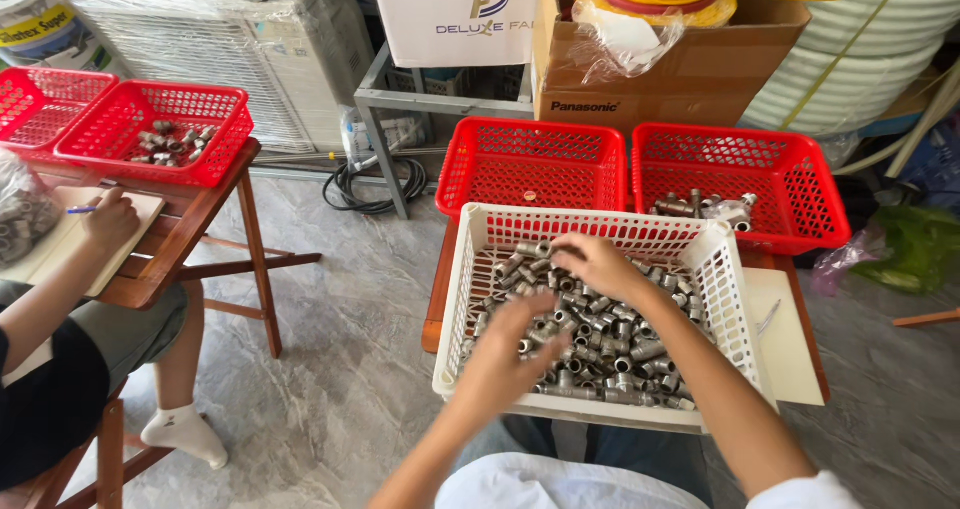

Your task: The person picks up small metal pipe fittings from a white basket, inspects them by turning them over in their hands, and places them into a red basket. The process is repeated continuously throughout the clip.

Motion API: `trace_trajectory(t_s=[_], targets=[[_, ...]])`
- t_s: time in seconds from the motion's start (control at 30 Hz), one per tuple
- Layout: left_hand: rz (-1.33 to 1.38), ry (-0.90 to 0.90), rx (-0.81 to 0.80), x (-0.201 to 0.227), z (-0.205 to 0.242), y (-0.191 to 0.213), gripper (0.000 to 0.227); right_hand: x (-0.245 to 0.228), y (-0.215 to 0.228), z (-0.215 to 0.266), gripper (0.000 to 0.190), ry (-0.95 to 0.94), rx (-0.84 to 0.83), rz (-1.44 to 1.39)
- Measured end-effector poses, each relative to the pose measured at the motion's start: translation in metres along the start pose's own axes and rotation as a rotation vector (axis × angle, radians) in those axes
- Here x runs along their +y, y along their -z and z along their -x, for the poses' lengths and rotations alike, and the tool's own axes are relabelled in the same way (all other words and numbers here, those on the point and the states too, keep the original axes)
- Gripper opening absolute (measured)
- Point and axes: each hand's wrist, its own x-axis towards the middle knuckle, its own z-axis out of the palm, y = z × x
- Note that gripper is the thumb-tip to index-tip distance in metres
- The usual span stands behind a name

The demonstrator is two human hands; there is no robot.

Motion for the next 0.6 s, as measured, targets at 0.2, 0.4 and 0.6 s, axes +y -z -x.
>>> trace_trajectory(t_s=[0.2, 0.4, 0.6], targets=[[-0.127, 0.052, 0.026, -0.037, -0.144, -0.003, 0.088, 0.044, 0.021, 0.002, 0.025, 0.061, 0.461, -0.965], [0.75, 0.332, -0.086, -0.045, -0.191, -0.036, 0.043, 0.071, 0.024, -0.009, 0.031, -0.059, 0.649, -1.071], [0.827, 0.391, -0.103, -0.078, -0.182, -0.04, 0.052, 0.088, 0.015, -0.014, 0.032, -0.105, 0.646, -0.939]])
